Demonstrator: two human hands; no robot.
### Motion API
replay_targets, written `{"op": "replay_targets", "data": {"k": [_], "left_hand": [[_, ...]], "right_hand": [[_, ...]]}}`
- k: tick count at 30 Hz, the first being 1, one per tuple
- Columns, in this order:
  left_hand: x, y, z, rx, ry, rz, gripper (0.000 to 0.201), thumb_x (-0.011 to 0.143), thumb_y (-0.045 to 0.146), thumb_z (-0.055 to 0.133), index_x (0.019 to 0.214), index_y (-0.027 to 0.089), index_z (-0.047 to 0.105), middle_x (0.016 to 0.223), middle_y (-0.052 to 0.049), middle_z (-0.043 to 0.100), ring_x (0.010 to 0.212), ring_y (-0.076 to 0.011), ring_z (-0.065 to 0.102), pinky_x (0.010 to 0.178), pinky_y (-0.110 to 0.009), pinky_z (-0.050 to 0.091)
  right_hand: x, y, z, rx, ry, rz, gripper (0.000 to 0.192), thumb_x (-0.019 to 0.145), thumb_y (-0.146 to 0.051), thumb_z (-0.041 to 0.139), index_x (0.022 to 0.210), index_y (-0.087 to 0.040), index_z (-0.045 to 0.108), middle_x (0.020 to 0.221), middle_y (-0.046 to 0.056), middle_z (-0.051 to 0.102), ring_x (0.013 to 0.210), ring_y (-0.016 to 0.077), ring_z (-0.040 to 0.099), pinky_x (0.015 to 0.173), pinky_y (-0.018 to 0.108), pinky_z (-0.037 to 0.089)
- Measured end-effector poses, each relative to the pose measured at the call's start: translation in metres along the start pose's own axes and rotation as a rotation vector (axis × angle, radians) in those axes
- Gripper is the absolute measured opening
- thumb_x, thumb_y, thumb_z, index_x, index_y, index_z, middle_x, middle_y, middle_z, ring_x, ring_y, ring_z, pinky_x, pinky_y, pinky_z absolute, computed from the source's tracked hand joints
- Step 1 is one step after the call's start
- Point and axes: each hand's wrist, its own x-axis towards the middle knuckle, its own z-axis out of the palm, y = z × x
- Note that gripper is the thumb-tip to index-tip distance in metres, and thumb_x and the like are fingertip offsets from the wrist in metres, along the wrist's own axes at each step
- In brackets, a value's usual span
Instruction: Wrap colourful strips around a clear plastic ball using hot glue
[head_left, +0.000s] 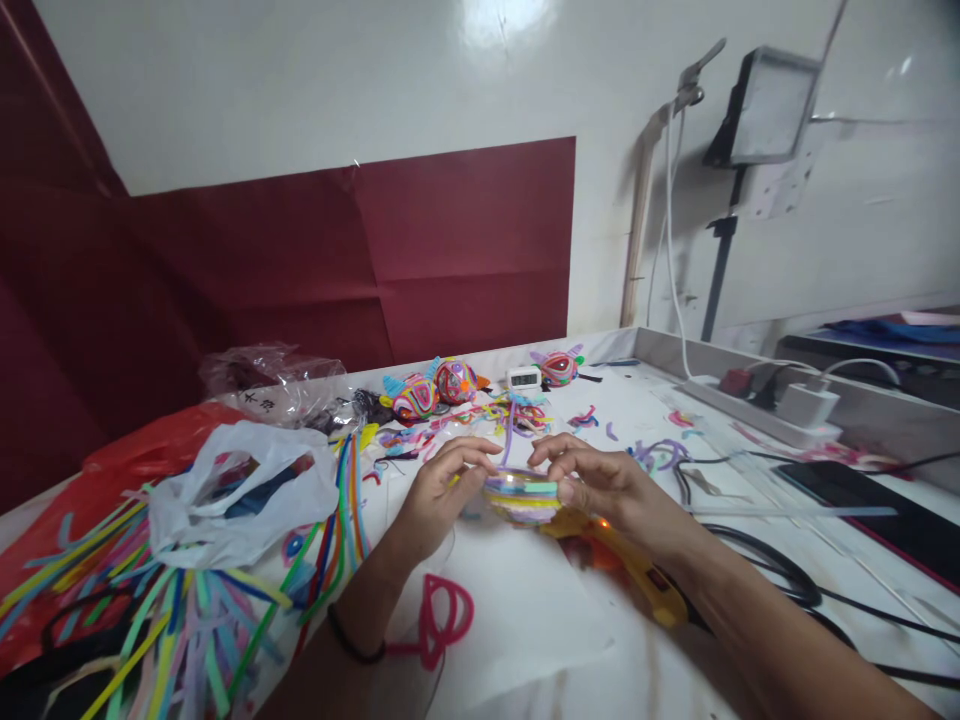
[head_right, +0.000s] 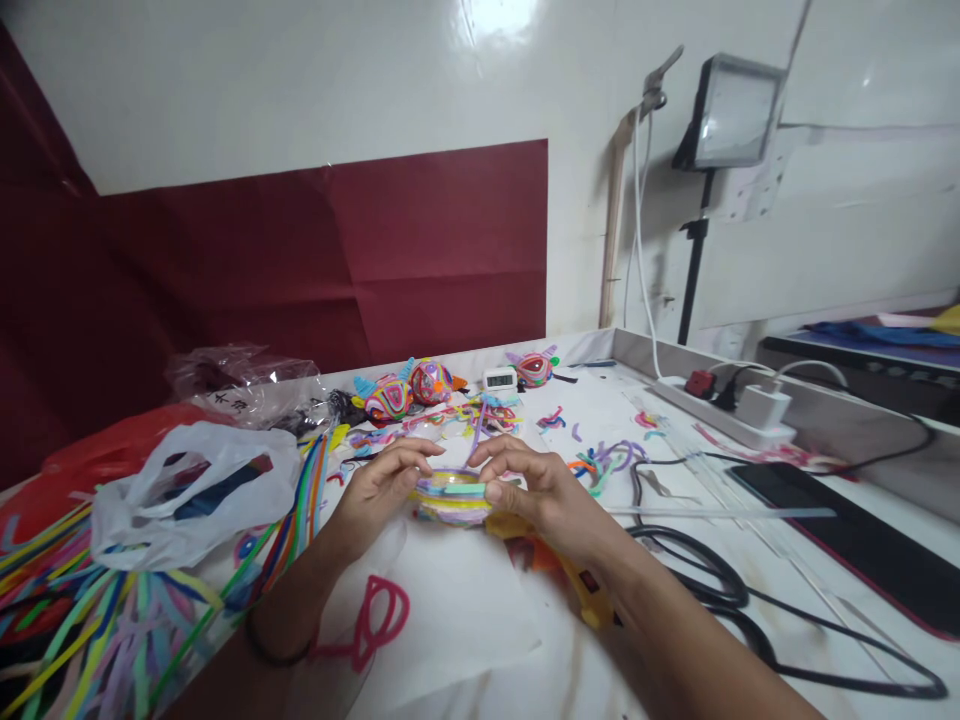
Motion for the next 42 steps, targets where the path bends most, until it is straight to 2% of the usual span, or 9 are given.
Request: {"op": "replay_targets", "data": {"k": [5,11,14,19,28,42], "left_hand": [[-0.002,0.003,0.001,-0.101,-0.028,-0.066,0.028,0.088,0.045,0.058,0.079,0.019,0.065,0.106,-0.012,0.068,0.103,-0.024,0.062,0.084,-0.037,0.051],[-0.002,0.004,0.004,-0.182,-0.065,-0.2,0.034,0.085,0.051,0.058,0.078,0.018,0.06,0.077,-0.003,0.06,0.068,-0.015,0.058,0.062,-0.027,0.051],[-0.002,0.004,0.005,-0.219,-0.056,-0.261,0.036,0.081,0.053,0.061,0.075,0.018,0.056,0.073,0.0,0.055,0.06,-0.0123,0.054,0.056,-0.025,0.048],[-0.003,0.003,0.005,-0.232,-0.063,-0.295,0.035,0.08,0.052,0.062,0.076,0.018,0.057,0.07,0.001,0.053,0.058,-0.0112,0.052,0.054,-0.024,0.046],[-0.004,0.003,0.005,-0.201,-0.07,-0.298,0.032,0.081,0.049,0.062,0.075,0.018,0.056,0.067,0.002,0.051,0.054,-0.0094,0.049,0.051,-0.022,0.04],[-0.004,0.004,0.012,-0.237,-0.007,-0.398,0.032,0.072,0.047,0.067,0.074,0.017,0.055,0.06,0.004,0.049,0.05,-0.0083,0.044,0.048,-0.021,0.034]], "right_hand": [[-0.001,-0.001,0.0,0.043,0.005,0.062,0.027,0.083,-0.049,0.067,0.079,-0.022,0.069,0.109,0.007,0.06,0.105,0.024,0.057,0.091,0.044,0.046],[0.002,-0.001,0.0,0.038,0.01,0.062,0.029,0.082,-0.05,0.067,0.08,-0.021,0.069,0.11,0.007,0.06,0.103,0.0231,0.057,0.09,0.041,0.047],[0.003,-0.004,0.0,0.002,0.031,0.076,0.029,0.082,-0.051,0.066,0.08,-0.021,0.069,0.11,0.007,0.061,0.106,0.0245,0.057,0.093,0.044,0.045],[0.003,-0.005,0.0,-0.063,0.039,0.05,0.026,0.083,-0.047,0.065,0.079,-0.022,0.069,0.109,0.007,0.062,0.112,0.026,0.055,0.099,0.046,0.04],[0.002,-0.003,0.0,-0.038,0.024,0.063,0.026,0.082,-0.047,0.067,0.079,-0.021,0.068,0.109,0.006,0.061,0.106,0.0238,0.057,0.092,0.041,0.045],[0.004,-0.007,0.002,-0.034,0.07,0.093,0.028,0.078,-0.049,0.069,0.075,-0.021,0.069,0.101,0.007,0.065,0.101,0.0264,0.058,0.092,0.042,0.042]]}}
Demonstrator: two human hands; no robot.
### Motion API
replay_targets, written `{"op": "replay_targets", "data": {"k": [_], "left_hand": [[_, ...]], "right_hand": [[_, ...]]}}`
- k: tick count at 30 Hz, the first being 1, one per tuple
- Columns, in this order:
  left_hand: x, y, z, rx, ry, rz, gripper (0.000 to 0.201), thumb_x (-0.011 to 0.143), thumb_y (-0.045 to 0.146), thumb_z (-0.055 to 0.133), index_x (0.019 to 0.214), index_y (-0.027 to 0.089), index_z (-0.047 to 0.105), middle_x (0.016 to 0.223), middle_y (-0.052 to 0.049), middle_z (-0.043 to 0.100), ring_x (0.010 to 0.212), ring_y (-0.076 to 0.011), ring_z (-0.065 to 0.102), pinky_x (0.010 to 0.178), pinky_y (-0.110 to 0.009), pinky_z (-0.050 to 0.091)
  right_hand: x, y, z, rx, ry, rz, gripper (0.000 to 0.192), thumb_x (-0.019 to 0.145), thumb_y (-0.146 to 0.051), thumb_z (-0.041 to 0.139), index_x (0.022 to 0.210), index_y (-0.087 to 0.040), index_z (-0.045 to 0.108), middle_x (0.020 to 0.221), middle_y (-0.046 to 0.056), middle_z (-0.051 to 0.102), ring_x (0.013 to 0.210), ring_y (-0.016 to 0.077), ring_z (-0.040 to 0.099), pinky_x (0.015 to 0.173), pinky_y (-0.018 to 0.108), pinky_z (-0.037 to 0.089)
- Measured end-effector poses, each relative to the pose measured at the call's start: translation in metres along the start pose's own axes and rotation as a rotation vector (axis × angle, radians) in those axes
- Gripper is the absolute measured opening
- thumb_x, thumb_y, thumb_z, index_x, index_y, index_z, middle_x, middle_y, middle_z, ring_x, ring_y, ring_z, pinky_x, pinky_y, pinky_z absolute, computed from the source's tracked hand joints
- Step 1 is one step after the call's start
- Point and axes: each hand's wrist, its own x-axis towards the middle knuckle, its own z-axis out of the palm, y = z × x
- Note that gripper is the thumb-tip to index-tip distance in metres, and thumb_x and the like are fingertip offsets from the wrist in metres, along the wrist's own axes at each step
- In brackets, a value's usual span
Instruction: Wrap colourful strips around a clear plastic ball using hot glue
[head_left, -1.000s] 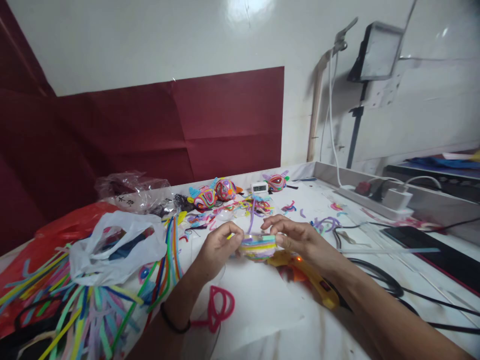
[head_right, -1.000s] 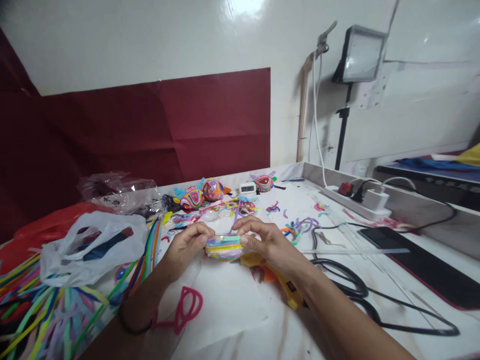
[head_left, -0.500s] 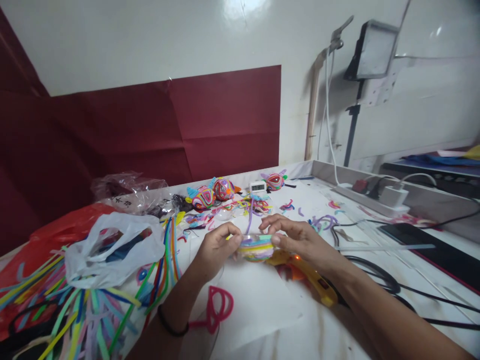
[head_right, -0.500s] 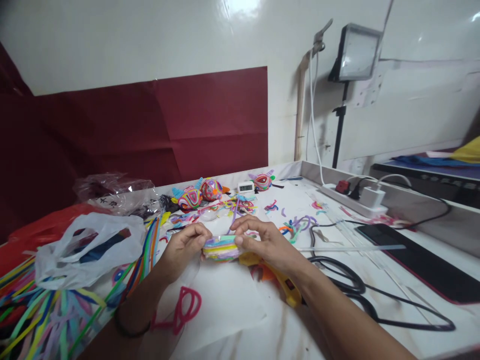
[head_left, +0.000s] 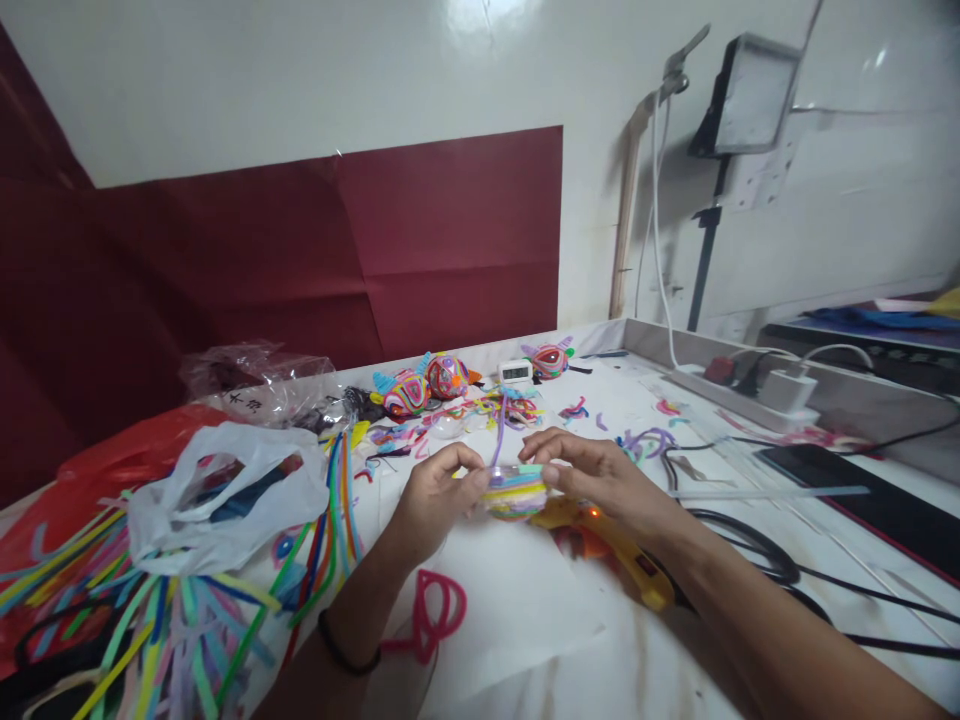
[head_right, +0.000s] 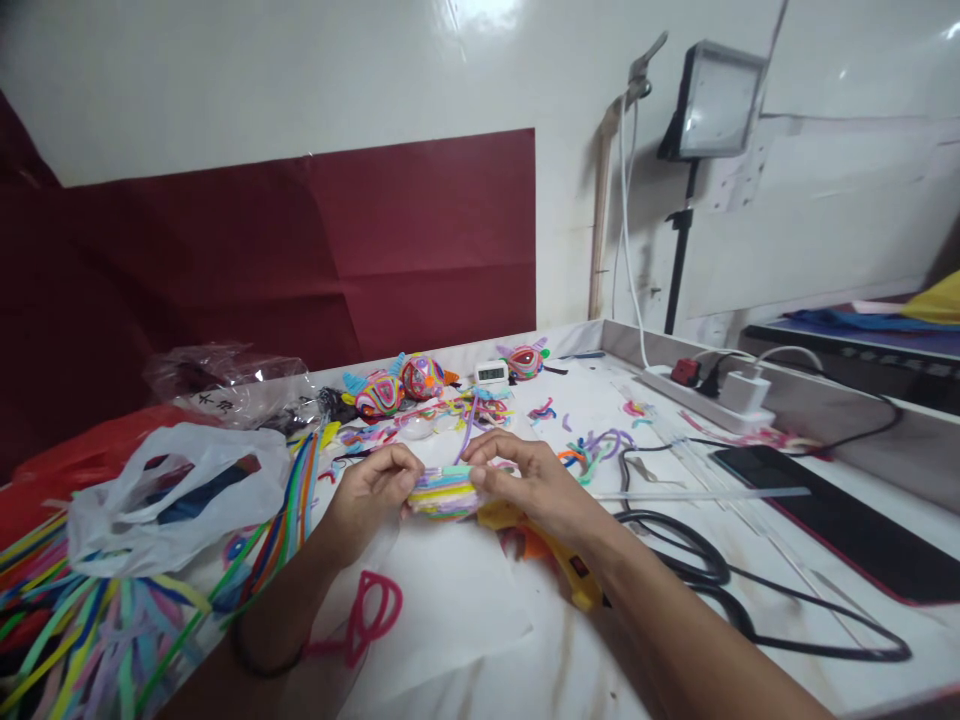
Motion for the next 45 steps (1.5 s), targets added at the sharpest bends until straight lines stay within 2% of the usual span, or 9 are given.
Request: {"op": "replay_targets", "data": {"k": [6,11,14,17,27,31,37,45], "left_hand": [[0.0,0.001,0.005,-0.022,0.045,-0.049,0.029,0.067,0.042,0.069,0.07,0.018,0.053,0.056,0.005,0.048,0.048,-0.0085,0.042,0.045,-0.02,0.032],[0.001,-0.001,0.008,0.014,0.082,-0.049,0.028,0.064,0.039,0.07,0.067,0.018,0.051,0.054,0.005,0.045,0.049,-0.0083,0.038,0.046,-0.02,0.029],[0.001,0.0,0.01,0.045,0.106,-0.034,0.027,0.064,0.038,0.068,0.065,0.019,0.05,0.054,0.005,0.044,0.05,-0.0082,0.036,0.046,-0.02,0.028],[0.001,0.001,0.011,0.065,0.132,-0.028,0.027,0.064,0.038,0.067,0.063,0.019,0.049,0.054,0.005,0.042,0.05,-0.0079,0.035,0.046,-0.02,0.026],[0.0,0.001,0.012,0.073,0.15,-0.002,0.023,0.063,0.032,0.069,0.063,0.018,0.05,0.058,0.005,0.044,0.052,-0.0082,0.038,0.049,-0.021,0.03],[0.0,-0.001,0.012,0.132,0.163,0.011,0.022,0.065,0.032,0.067,0.064,0.018,0.05,0.058,0.006,0.043,0.051,-0.0079,0.036,0.047,-0.021,0.028],[-0.001,-0.002,0.012,0.248,0.179,0.065,0.022,0.067,0.035,0.063,0.063,0.019,0.049,0.058,0.004,0.044,0.053,-0.0101,0.04,0.05,-0.022,0.032],[-0.002,-0.001,0.014,0.344,0.19,0.152,0.021,0.068,0.03,0.063,0.061,0.02,0.046,0.056,0.006,0.04,0.051,-0.0092,0.036,0.048,-0.021,0.028]], "right_hand": [[0.0,0.005,0.0,-0.075,0.026,-0.064,0.019,0.082,-0.041,0.067,0.087,-0.023,0.07,0.099,0.005,0.066,0.101,0.0252,0.06,0.09,0.04,0.044],[0.0,0.011,0.003,-0.219,0.096,-0.393,0.009,0.088,-0.024,0.063,0.096,-0.026,0.066,0.098,0.004,0.067,0.1,0.0223,0.06,0.092,0.041,0.044],[0.0,0.009,0.005,-0.372,0.137,-0.576,0.015,0.088,-0.015,0.059,0.094,-0.027,0.068,0.093,0.003,0.068,0.095,0.0217,0.061,0.091,0.043,0.042],[-0.001,0.008,0.007,-0.504,0.164,-0.669,0.022,0.087,-0.01,0.057,0.095,-0.027,0.068,0.091,0.002,0.069,0.093,0.0219,0.061,0.089,0.044,0.04],[-0.007,0.004,0.011,-0.733,0.206,-0.803,0.019,0.089,-0.009,0.052,0.095,-0.021,0.066,0.086,0.005,0.067,0.086,0.0206,0.059,0.085,0.044,0.038],[-0.008,0.002,0.013,-0.788,0.209,-0.82,0.018,0.088,-0.008,0.052,0.093,-0.019,0.065,0.086,0.006,0.066,0.085,0.0201,0.058,0.085,0.044,0.037],[-0.008,0.004,0.013,-0.851,0.202,-0.833,0.017,0.088,-0.01,0.052,0.093,-0.019,0.065,0.085,0.006,0.066,0.083,0.0199,0.058,0.083,0.043,0.036],[-0.008,0.005,0.012,-0.857,0.149,-0.805,0.024,0.086,-0.009,0.051,0.095,-0.025,0.065,0.085,0.003,0.065,0.083,0.0195,0.057,0.087,0.045,0.035]]}}
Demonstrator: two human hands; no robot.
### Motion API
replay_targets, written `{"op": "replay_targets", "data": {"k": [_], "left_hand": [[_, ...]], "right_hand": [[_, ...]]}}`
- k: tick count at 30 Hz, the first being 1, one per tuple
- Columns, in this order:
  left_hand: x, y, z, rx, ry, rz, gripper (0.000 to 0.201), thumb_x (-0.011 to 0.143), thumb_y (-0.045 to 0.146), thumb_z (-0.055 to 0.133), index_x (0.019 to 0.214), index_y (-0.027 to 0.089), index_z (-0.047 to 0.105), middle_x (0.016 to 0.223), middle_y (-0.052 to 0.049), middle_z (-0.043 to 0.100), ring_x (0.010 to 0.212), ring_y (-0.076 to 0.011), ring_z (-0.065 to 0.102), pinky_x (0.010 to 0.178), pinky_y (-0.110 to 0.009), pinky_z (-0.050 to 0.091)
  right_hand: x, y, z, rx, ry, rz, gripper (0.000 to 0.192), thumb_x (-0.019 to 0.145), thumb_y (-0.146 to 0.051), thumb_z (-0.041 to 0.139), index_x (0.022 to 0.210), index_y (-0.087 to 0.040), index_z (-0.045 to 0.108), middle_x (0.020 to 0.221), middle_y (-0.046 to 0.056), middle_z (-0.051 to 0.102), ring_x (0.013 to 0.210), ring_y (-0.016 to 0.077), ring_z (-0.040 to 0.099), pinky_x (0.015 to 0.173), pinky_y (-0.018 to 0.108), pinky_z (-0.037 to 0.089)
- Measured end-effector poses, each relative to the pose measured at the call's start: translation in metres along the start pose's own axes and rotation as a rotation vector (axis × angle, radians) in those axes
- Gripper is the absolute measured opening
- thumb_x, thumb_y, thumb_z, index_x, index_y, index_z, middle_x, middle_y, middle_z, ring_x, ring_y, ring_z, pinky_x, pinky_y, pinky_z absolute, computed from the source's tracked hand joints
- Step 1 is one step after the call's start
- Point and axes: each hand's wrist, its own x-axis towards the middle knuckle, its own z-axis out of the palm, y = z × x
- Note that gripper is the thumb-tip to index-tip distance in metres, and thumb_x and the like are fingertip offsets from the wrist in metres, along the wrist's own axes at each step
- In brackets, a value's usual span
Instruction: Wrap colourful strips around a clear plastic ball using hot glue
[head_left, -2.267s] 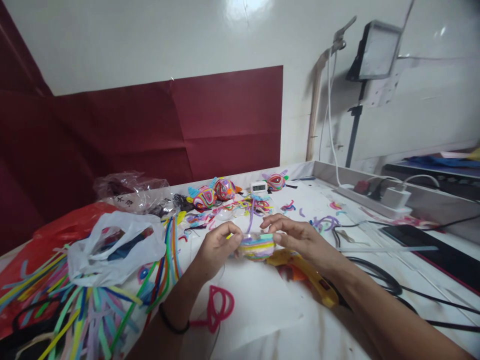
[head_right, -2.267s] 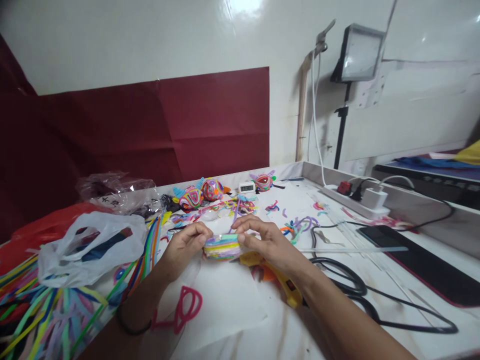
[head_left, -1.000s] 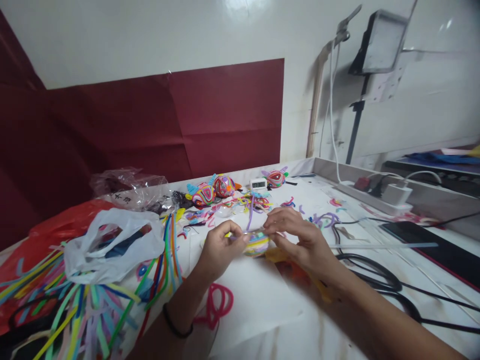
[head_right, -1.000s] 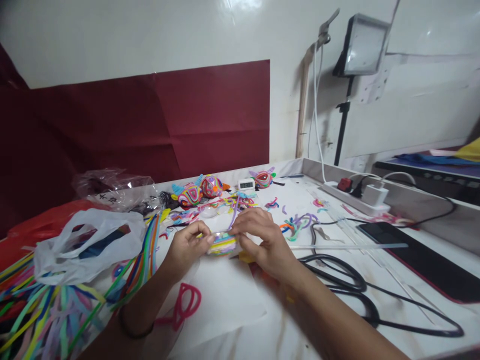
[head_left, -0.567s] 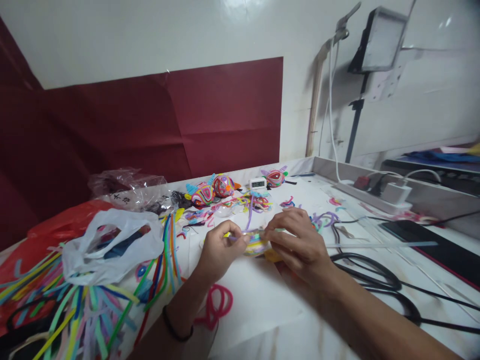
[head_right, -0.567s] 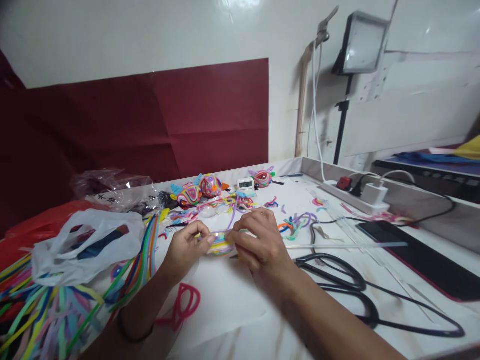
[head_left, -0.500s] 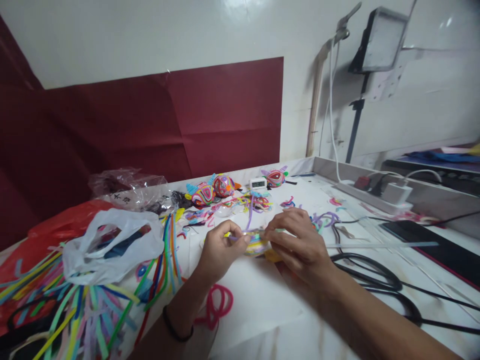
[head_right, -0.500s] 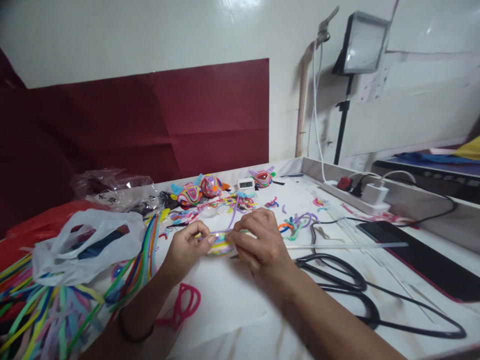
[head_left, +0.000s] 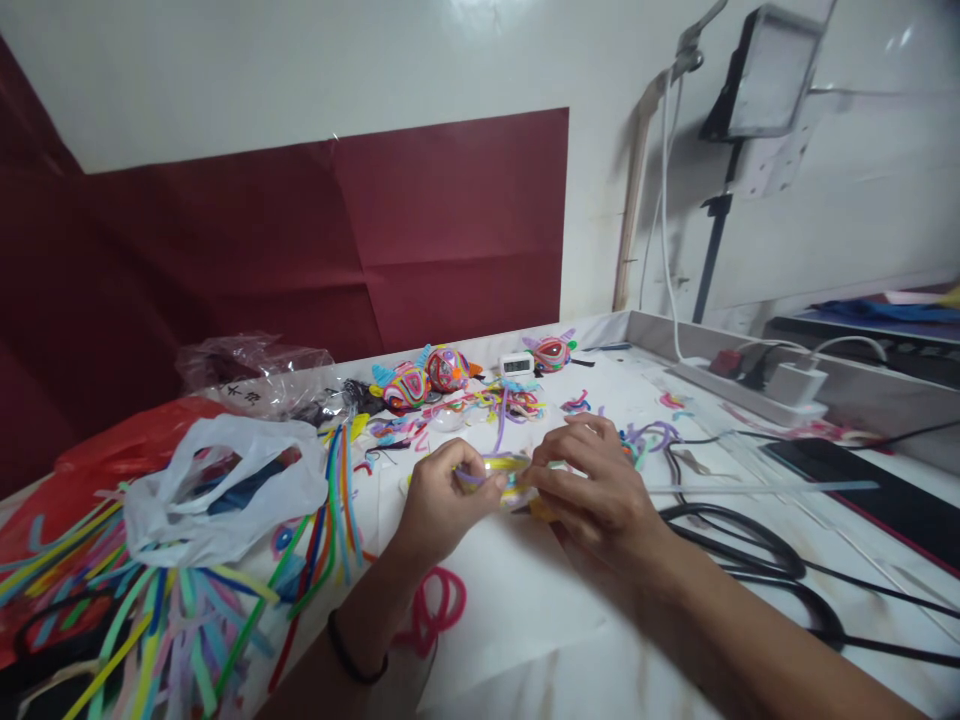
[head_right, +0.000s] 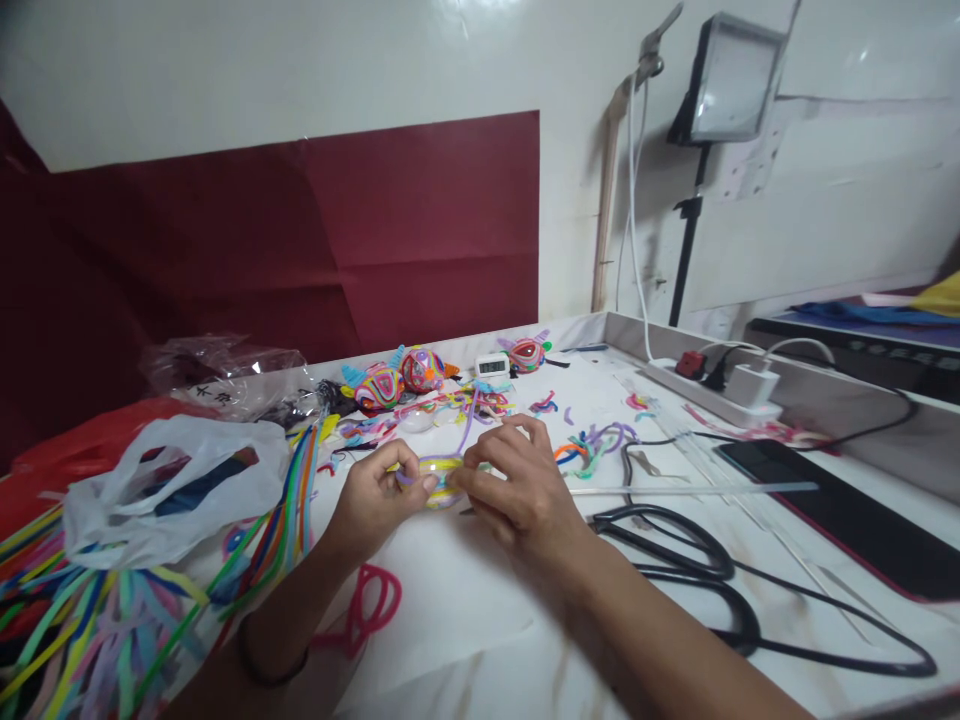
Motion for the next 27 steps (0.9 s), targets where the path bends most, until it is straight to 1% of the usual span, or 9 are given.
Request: {"op": "replay_targets", "data": {"k": [5,8,11,14,16,19,21,24,27], "left_hand": [[0.0005,0.0009,0.0005,0.019,-0.025,0.035,0.02,0.067,0.029,0.063,0.061,0.02,0.046,0.057,0.005,0.041,0.054,-0.0101,0.038,0.05,-0.022,0.03],[0.001,0.0008,0.0006,0.042,-0.026,0.05,0.02,0.066,0.029,0.063,0.061,0.02,0.046,0.058,0.005,0.042,0.055,-0.0106,0.039,0.051,-0.022,0.03],[0.0008,0.0003,0.0005,0.081,-0.034,0.074,0.02,0.066,0.028,0.063,0.06,0.02,0.045,0.059,0.004,0.043,0.056,-0.0112,0.04,0.053,-0.023,0.03],[0.0003,-0.0009,0.0006,0.131,-0.037,0.119,0.02,0.065,0.026,0.063,0.06,0.02,0.045,0.06,0.004,0.043,0.058,-0.012,0.041,0.054,-0.023,0.03],[0.0001,-0.0015,0.0011,0.16,-0.024,0.16,0.019,0.064,0.024,0.062,0.06,0.021,0.044,0.06,0.004,0.043,0.058,-0.0123,0.041,0.055,-0.024,0.031],[0.0,-0.0012,0.0022,0.182,-0.012,0.204,0.019,0.063,0.023,0.061,0.059,0.021,0.043,0.059,0.004,0.043,0.059,-0.0129,0.042,0.056,-0.025,0.031],[0.0001,-0.0004,0.0031,0.196,-0.009,0.228,0.02,0.063,0.023,0.061,0.058,0.021,0.042,0.059,0.003,0.044,0.058,-0.0131,0.042,0.056,-0.025,0.032],[-0.0002,0.0002,0.0051,0.213,0.001,0.265,0.02,0.063,0.022,0.062,0.058,0.022,0.042,0.059,0.003,0.045,0.058,-0.0132,0.043,0.056,-0.026,0.032],[-0.0013,-0.0008,0.0074,0.211,0.007,0.287,0.021,0.063,0.02,0.063,0.058,0.022,0.042,0.059,0.003,0.045,0.058,-0.0133,0.044,0.056,-0.026,0.033]], "right_hand": [[-0.0004,0.0006,-0.0001,0.014,-0.029,-0.003,0.028,0.085,-0.009,0.051,0.099,-0.027,0.067,0.084,0.001,0.066,0.083,0.0189,0.057,0.092,0.046,0.03],[0.0002,0.0001,0.0,0.026,-0.04,0.005,0.025,0.086,-0.009,0.052,0.096,-0.027,0.066,0.081,0.0,0.066,0.082,0.0181,0.057,0.094,0.045,0.029],[0.0016,-0.0013,-0.0003,0.087,-0.045,0.041,0.018,0.089,-0.01,0.053,0.094,-0.025,0.063,0.079,0.0,0.066,0.08,0.0171,0.057,0.094,0.044,0.03],[0.002,-0.0014,-0.0003,0.17,-0.062,0.125,0.009,0.091,-0.015,0.055,0.091,-0.023,0.06,0.077,0.0,0.065,0.076,0.0164,0.058,0.089,0.041,0.034],[0.0011,0.0,0.0001,0.228,-0.071,0.179,0.004,0.091,-0.019,0.058,0.092,-0.023,0.06,0.08,0.001,0.066,0.078,0.0175,0.06,0.086,0.04,0.036],[-0.0005,0.0022,0.0006,0.302,-0.071,0.255,0.008,0.088,-0.022,0.063,0.096,-0.023,0.062,0.088,0.004,0.069,0.086,0.0204,0.063,0.083,0.038,0.04],[-0.0009,0.0022,0.0006,0.349,-0.086,0.314,0.009,0.085,-0.021,0.065,0.094,-0.023,0.064,0.089,0.004,0.071,0.088,0.0209,0.063,0.082,0.037,0.042],[-0.0004,-0.0005,0.0001,0.416,-0.119,0.405,0.008,0.083,-0.017,0.065,0.089,-0.023,0.066,0.085,0.002,0.071,0.083,0.0193,0.063,0.079,0.035,0.043],[0.0003,-0.0041,-0.0007,0.462,-0.138,0.504,0.011,0.079,-0.013,0.064,0.085,-0.022,0.063,0.081,0.001,0.069,0.08,0.0188,0.062,0.075,0.034,0.044]]}}
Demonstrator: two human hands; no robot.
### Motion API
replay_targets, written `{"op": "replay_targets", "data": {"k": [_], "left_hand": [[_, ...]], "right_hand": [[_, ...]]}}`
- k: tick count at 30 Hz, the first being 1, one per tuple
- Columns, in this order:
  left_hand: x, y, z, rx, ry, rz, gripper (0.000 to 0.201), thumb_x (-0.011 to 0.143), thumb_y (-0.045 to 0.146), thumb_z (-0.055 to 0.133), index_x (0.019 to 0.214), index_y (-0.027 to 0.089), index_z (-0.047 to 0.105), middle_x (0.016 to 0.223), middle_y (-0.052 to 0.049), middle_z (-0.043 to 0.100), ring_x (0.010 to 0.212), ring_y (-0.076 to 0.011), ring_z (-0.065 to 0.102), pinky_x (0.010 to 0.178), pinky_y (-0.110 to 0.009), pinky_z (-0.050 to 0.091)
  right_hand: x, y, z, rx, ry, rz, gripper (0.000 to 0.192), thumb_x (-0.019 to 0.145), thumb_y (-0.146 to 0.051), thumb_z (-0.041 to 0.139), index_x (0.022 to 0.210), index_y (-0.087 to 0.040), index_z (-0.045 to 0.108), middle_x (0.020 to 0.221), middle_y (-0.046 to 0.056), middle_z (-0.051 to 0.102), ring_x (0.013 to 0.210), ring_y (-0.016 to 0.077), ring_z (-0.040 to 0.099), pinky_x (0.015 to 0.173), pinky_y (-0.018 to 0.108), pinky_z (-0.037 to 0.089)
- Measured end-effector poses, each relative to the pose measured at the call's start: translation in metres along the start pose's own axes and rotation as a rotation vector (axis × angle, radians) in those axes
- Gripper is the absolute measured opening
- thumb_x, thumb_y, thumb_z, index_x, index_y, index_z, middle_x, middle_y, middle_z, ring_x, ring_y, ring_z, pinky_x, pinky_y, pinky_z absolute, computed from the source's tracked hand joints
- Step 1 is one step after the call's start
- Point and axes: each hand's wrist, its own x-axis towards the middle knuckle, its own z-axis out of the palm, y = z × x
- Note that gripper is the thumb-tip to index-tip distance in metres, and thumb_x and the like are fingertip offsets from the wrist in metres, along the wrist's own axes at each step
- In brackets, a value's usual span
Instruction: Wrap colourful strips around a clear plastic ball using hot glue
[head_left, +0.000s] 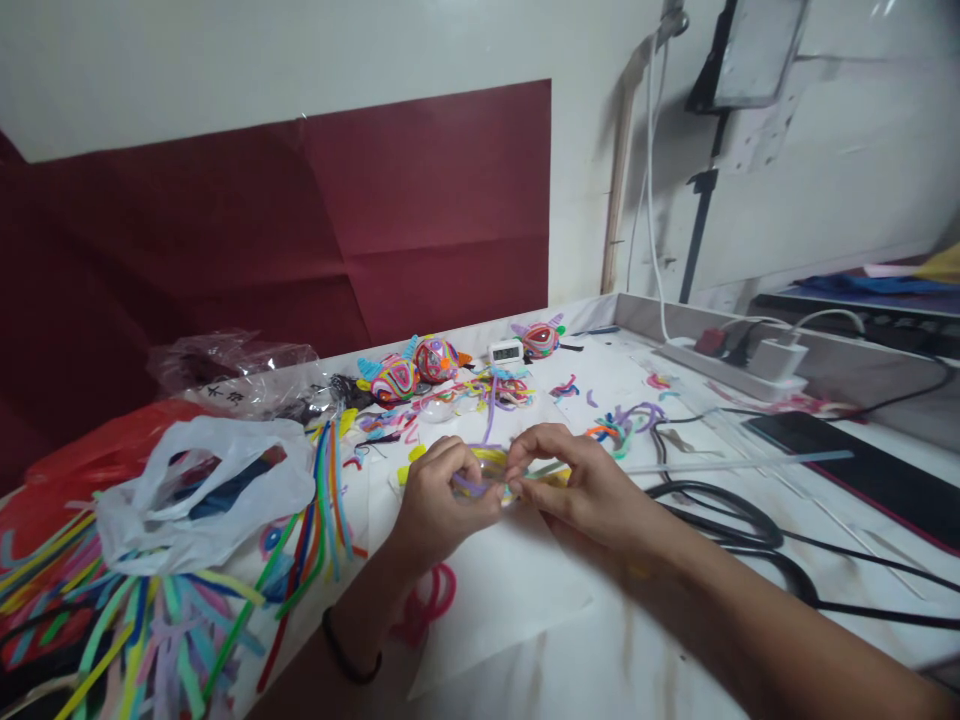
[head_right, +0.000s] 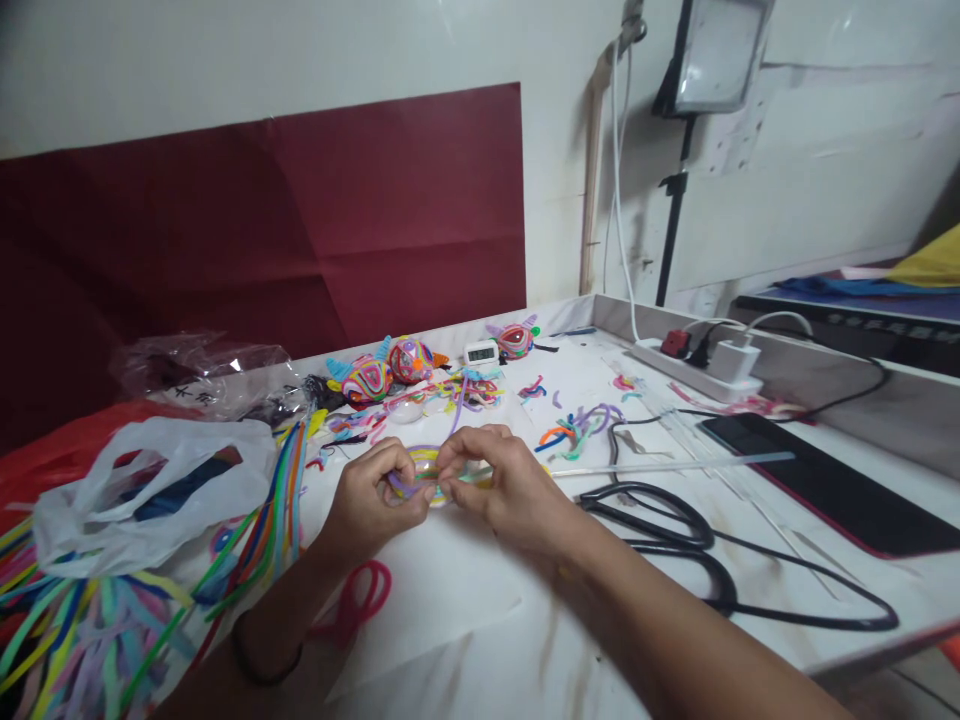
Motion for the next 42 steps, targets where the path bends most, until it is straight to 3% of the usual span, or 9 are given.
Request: {"op": "replay_targets", "data": {"k": [8,18,28,42], "left_hand": [[-0.0017,-0.0009,0.0009,-0.031,-0.023,0.003,0.021,0.064,0.021,0.064,0.058,0.022,0.043,0.06,0.002,0.046,0.059,-0.014,0.046,0.057,-0.026,0.035],[-0.0007,-0.0041,0.0035,-0.065,-0.032,-0.042,0.021,0.065,0.022,0.064,0.056,0.021,0.044,0.058,0.003,0.046,0.055,-0.0117,0.042,0.054,-0.024,0.033],[-0.0011,-0.0084,-0.0011,-0.124,-0.145,-0.156,0.015,0.068,0.025,0.066,0.064,0.018,0.054,0.064,0.003,0.05,0.058,-0.0109,0.044,0.056,-0.023,0.035],[0.0018,-0.0071,-0.0056,-0.177,-0.192,-0.205,0.011,0.07,0.027,0.062,0.068,0.018,0.057,0.066,0.001,0.052,0.062,-0.0126,0.047,0.057,-0.024,0.036]], "right_hand": [[-0.0014,-0.0009,0.0023,0.175,-0.02,0.117,0.023,0.077,-0.012,0.061,0.088,-0.024,0.046,0.079,0.0,0.067,0.078,0.0183,0.061,0.071,0.032,0.047],[-0.0026,0.003,0.0041,0.152,-0.019,0.098,0.027,0.074,-0.008,0.057,0.089,-0.025,0.043,0.082,0.0,0.064,0.079,0.018,0.058,0.07,0.032,0.046],[-0.0018,0.0041,0.0004,0.173,-0.035,0.139,0.022,0.078,-0.013,0.06,0.088,-0.024,0.044,0.081,-0.001,0.064,0.079,0.017,0.058,0.07,0.03,0.046],[-0.0012,0.0045,0.0001,0.199,-0.04,0.158,0.02,0.08,-0.016,0.061,0.087,-0.024,0.043,0.081,-0.001,0.064,0.078,0.0164,0.057,0.068,0.028,0.045]]}}
